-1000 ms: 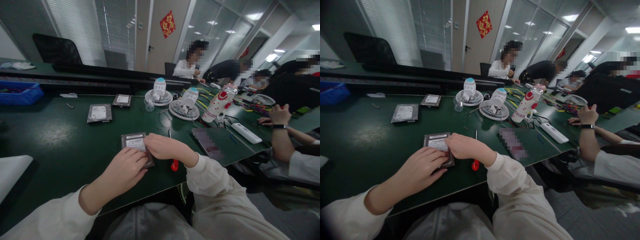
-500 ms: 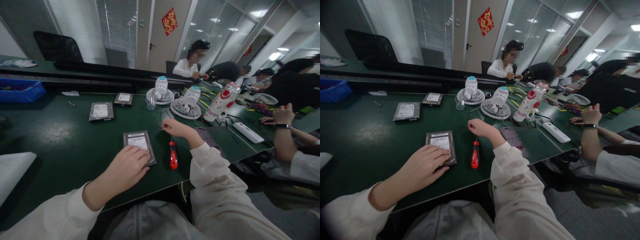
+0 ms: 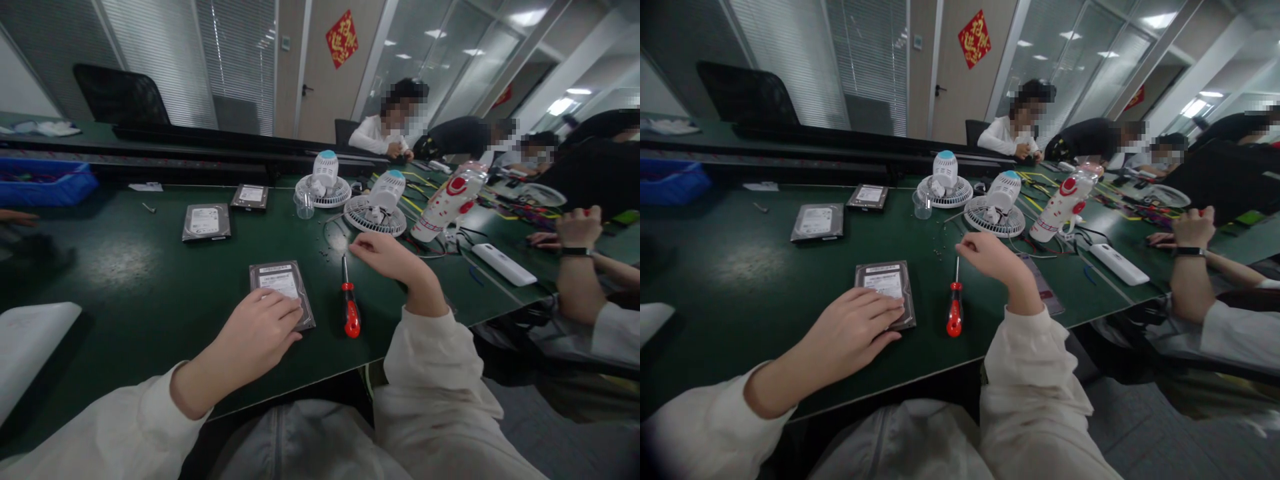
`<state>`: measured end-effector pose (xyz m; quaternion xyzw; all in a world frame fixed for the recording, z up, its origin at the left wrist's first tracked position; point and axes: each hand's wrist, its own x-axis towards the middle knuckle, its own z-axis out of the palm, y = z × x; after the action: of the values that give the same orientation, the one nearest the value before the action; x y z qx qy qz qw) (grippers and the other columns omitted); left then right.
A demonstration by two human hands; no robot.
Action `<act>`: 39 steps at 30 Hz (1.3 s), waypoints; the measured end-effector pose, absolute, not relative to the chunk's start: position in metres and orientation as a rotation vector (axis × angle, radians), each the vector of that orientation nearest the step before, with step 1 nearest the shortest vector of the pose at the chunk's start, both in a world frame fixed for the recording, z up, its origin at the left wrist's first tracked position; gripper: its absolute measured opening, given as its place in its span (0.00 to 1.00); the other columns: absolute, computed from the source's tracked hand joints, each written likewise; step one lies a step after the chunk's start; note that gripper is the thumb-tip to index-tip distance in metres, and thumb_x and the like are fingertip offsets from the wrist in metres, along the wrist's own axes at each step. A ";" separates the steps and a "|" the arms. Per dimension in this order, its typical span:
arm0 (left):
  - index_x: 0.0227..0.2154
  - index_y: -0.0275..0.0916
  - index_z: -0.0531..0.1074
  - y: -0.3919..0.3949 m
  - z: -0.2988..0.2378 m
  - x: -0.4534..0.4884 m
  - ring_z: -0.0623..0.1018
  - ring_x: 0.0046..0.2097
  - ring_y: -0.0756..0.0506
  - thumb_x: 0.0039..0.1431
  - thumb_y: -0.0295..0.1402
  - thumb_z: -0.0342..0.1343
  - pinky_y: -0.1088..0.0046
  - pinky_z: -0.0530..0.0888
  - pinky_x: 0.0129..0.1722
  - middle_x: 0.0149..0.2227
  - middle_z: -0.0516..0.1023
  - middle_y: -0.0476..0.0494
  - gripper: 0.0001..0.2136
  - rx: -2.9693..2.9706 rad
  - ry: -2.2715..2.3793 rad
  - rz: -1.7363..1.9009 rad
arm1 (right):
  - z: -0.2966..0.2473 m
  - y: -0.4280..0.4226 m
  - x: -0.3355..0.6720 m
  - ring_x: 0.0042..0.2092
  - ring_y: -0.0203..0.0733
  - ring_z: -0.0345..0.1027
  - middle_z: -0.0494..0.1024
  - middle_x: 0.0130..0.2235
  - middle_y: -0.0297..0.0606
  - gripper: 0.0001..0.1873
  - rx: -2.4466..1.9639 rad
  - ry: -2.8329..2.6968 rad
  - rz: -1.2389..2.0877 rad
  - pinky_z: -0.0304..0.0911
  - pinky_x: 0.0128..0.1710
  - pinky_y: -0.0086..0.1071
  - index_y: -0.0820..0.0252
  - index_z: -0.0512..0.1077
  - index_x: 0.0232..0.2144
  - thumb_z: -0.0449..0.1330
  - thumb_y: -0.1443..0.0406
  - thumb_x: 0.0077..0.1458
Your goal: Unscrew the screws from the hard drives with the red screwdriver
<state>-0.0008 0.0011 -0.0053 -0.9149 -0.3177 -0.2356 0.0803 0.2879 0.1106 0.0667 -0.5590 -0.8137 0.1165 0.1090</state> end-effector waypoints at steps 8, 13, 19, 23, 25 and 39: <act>0.46 0.33 0.82 0.005 -0.011 0.001 0.85 0.48 0.40 0.67 0.30 0.66 0.61 0.75 0.49 0.47 0.88 0.38 0.08 -2.670 -0.934 -0.695 | 0.049 -0.010 0.236 0.46 0.60 0.83 0.82 0.51 0.53 0.40 -2.098 -2.559 0.020 0.70 0.37 0.42 0.67 0.62 0.66 0.52 0.40 0.70; 0.47 0.33 0.82 0.011 -0.014 0.001 0.85 0.50 0.39 0.69 0.29 0.63 0.59 0.76 0.50 0.50 0.87 0.37 0.08 -2.647 -0.954 -0.698 | 0.024 -0.031 0.222 0.47 0.59 0.83 0.78 0.53 0.50 0.37 -2.305 -2.425 0.017 0.75 0.37 0.44 0.66 0.58 0.69 0.56 0.47 0.71; 0.50 0.33 0.82 0.021 -0.023 0.001 0.85 0.55 0.35 0.71 0.27 0.59 0.47 0.72 0.61 0.53 0.87 0.36 0.10 -2.620 -1.044 -0.698 | 0.015 -0.025 0.234 0.47 0.59 0.84 0.81 0.52 0.47 0.22 -2.270 -2.272 0.148 0.69 0.36 0.41 0.61 0.61 0.62 0.54 0.55 0.74; 0.53 0.34 0.81 0.025 -0.029 0.001 0.84 0.58 0.34 0.71 0.25 0.57 0.43 0.70 0.64 0.56 0.85 0.36 0.12 -2.618 -1.092 -0.705 | 0.017 -0.022 0.245 0.45 0.61 0.84 0.83 0.48 0.48 0.14 -2.249 -2.148 0.216 0.65 0.37 0.39 0.60 0.62 0.54 0.54 0.58 0.73; 0.53 0.34 0.81 0.024 -0.029 0.001 0.84 0.58 0.34 0.71 0.25 0.56 0.43 0.70 0.64 0.56 0.85 0.35 0.13 -2.612 -1.112 -0.712 | 0.017 -0.019 0.256 0.44 0.60 0.83 0.83 0.45 0.48 0.11 -2.189 -2.052 0.177 0.64 0.36 0.38 0.58 0.62 0.49 0.55 0.58 0.72; 0.48 0.36 0.83 0.025 -0.022 0.004 0.84 0.52 0.34 0.69 0.32 0.63 0.45 0.72 0.62 0.51 0.87 0.37 0.09 -2.554 -1.289 -0.740 | 0.069 0.021 0.288 0.35 0.44 0.78 0.81 0.45 0.42 0.23 -1.261 -1.636 -0.122 0.75 0.32 0.38 0.52 0.62 0.57 0.64 0.58 0.63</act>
<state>0.0035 0.0246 -0.0219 -0.8605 -0.4344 -0.2494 0.0929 0.2884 0.0205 0.0690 -0.5240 -0.6796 -0.0507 0.5108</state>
